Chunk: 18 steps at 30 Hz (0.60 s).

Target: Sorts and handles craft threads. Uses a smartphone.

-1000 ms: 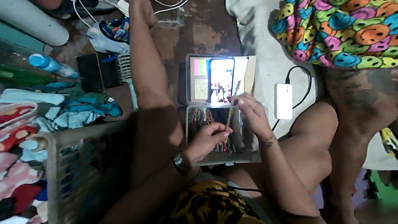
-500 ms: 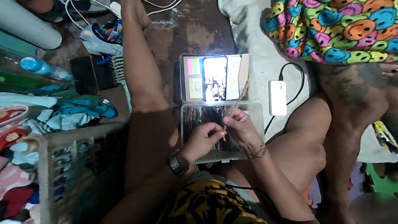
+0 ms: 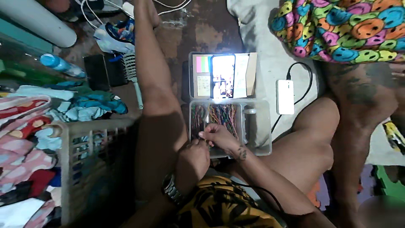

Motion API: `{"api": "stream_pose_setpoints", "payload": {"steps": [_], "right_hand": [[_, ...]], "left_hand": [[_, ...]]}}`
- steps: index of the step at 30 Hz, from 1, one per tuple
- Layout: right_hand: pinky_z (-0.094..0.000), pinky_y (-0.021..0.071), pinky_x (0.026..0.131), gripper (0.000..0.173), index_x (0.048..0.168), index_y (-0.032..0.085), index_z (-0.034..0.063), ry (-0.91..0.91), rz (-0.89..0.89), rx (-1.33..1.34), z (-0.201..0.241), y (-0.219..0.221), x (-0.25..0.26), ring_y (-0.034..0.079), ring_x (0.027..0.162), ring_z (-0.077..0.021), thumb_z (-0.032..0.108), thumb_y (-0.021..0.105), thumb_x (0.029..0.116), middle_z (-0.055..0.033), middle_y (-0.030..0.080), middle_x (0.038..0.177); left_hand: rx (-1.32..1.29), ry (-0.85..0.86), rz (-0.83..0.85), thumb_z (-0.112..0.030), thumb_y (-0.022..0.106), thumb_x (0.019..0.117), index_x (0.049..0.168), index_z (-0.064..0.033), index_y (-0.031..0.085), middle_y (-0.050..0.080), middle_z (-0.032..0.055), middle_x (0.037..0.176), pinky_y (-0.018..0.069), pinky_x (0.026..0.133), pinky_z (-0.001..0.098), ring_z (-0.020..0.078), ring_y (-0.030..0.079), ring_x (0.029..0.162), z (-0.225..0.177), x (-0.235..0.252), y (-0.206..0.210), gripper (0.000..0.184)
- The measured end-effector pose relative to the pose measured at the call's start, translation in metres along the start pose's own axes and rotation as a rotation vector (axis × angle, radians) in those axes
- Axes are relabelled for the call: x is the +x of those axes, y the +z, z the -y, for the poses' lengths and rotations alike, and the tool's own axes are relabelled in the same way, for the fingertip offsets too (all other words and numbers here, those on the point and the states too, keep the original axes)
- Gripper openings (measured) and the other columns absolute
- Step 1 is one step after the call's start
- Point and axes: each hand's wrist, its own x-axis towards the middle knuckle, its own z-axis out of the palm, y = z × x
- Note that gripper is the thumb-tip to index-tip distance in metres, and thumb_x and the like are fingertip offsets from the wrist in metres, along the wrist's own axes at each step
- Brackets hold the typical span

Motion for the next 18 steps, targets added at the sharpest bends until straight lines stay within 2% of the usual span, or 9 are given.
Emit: {"api": "stream_pose_setpoints", "payload": {"steps": [2, 4, 5, 7, 9, 12, 13, 16, 18], "right_hand": [[-0.0202, 0.0481, 0.058, 0.025, 0.102, 0.06, 0.0003, 0.0, 0.01, -0.149, -0.002, 0.001, 0.007, 0.054, 0.059, -0.0036, 0.024, 0.068, 0.0993, -0.0001, 0.06, 0.076], [-0.0285, 0.0504, 0.069, 0.035, 0.105, 0.064, -0.0014, -0.039, 0.008, -0.338, -0.004, -0.001, 0.012, 0.058, 0.069, -0.0095, 0.033, 0.063, 0.102, -0.0051, 0.063, 0.083], [-0.0336, 0.0527, 0.074, 0.04, 0.108, 0.065, -0.0023, -0.069, 0.023, -0.419, -0.005, -0.003, 0.011, 0.061, 0.074, -0.014, 0.037, 0.058, 0.1047, -0.0092, 0.065, 0.087], [-0.0413, 0.0532, 0.079, 0.045, 0.112, 0.066, -0.0026, -0.154, 0.059, -0.565, -0.004, -0.009, 0.005, 0.064, 0.08, -0.0208, 0.037, 0.045, 0.1092, -0.0139, 0.066, 0.091], [-0.0467, 0.0529, 0.083, 0.045, 0.115, 0.066, 0.0, -0.222, 0.08, -0.66, -0.004, -0.018, -0.003, 0.066, 0.086, -0.0248, 0.039, 0.044, 0.1091, -0.0147, 0.067, 0.094], [-0.0505, 0.0523, 0.096, 0.043, 0.128, 0.064, 0.0029, -0.266, 0.05, -0.737, -0.001, -0.037, -0.015, 0.067, 0.104, -0.0288, 0.038, 0.052, 0.1063, -0.0171, 0.068, 0.114], [-0.0494, 0.0522, 0.097, 0.042, 0.128, 0.064, 0.0032, -0.294, 0.003, -0.745, -0.003, -0.043, -0.018, 0.067, 0.106, -0.0285, 0.037, 0.054, 0.1053, -0.0169, 0.068, 0.116], [-0.0501, 0.0514, 0.1, 0.038, 0.124, 0.067, 0.0008, -0.334, -0.187, -0.808, -0.013, -0.064, -0.022, 0.067, 0.111, -0.0322, 0.032, 0.058, 0.1038, -0.0195, 0.068, 0.119], [-0.0498, 0.0518, 0.1, 0.038, 0.124, 0.067, -0.0001, -0.29, -0.276, -0.865, -0.02, -0.076, -0.022, 0.066, 0.112, -0.0343, 0.03, 0.059, 0.1034, -0.0217, 0.066, 0.123]], "left_hand": [[0.046, -0.045, 0.059, -0.029, 0.05, 0.1061, 0.115, 0.0027, 0.069, 0.068, 0.023, 0.114, 0.0541, 0.088, 0.0536, 0.0384, 0.068, 0.107, -0.002, 0.0, -0.005, 0.038], [-0.008, -0.055, 0.073, -0.037, 0.052, 0.106, 0.118, 0.0035, 0.067, 0.067, 0.0249, 0.117, 0.0506, 0.096, 0.0561, 0.0403, 0.065, 0.112, 0.005, 0.006, -0.008, 0.044], [-0.064, -0.001, -0.018, -0.035, 0.054, 0.1053, 0.116, 0.0041, 0.068, 0.068, 0.0253, 0.113, 0.0513, 0.094, 0.0573, 0.0408, 0.066, 0.109, 0.013, 0.009, -0.003, 0.043], [-0.131, 0.226, -0.316, -0.025, 0.054, 0.1029, 0.108, 0.0031, 0.07, 0.07, 0.0216, 0.1, 0.0562, 0.083, 0.055, 0.0365, 0.071, 0.094, 0.03, 0.026, 0.009, 0.033], [-0.059, 0.313, -0.359, -0.023, 0.053, 0.1038, 0.115, -0.0007, 0.07, 0.069, 0.0192, 0.108, 0.0542, 0.088, 0.0528, 0.0341, 0.068, 0.101, 0.03, 0.047, -0.01, 0.03], [0.02, 0.428, -0.502, -0.024, 0.062, 0.1004, 0.127, -0.0042, 0.067, 0.066, 0.0202, 0.119, 0.0523, 0.091, 0.0573, 0.0391, 0.064, 0.11, 0.022, 0.089, -0.045, 0.033], [0.002, 0.448, -0.527, -0.025, 0.064, 0.099, 0.13, -0.0033, 0.065, 0.064, 0.022, 0.123, 0.0513, 0.093, 0.0595, 0.0417, 0.062, 0.114, 0.019, 0.107, -0.054, 0.038], [-0.015, 0.343, -0.429, -0.033, 0.072, 0.0943, 0.147, -0.0035, 0.05, 0.051, 0.0259, 0.142, 0.0406, 0.102, 0.068, 0.0485, 0.049, 0.13, -0.001, 0.152, -0.079, 0.065], [0.046, 0.293, -0.435, -0.042, 0.083, 0.083, 0.157, -0.0082, 0.037, 0.048, 0.026, 0.145, 0.0366, 0.1, 0.0705, 0.0501, 0.045, 0.132, -0.011, 0.175, -0.086, 0.093]]}}
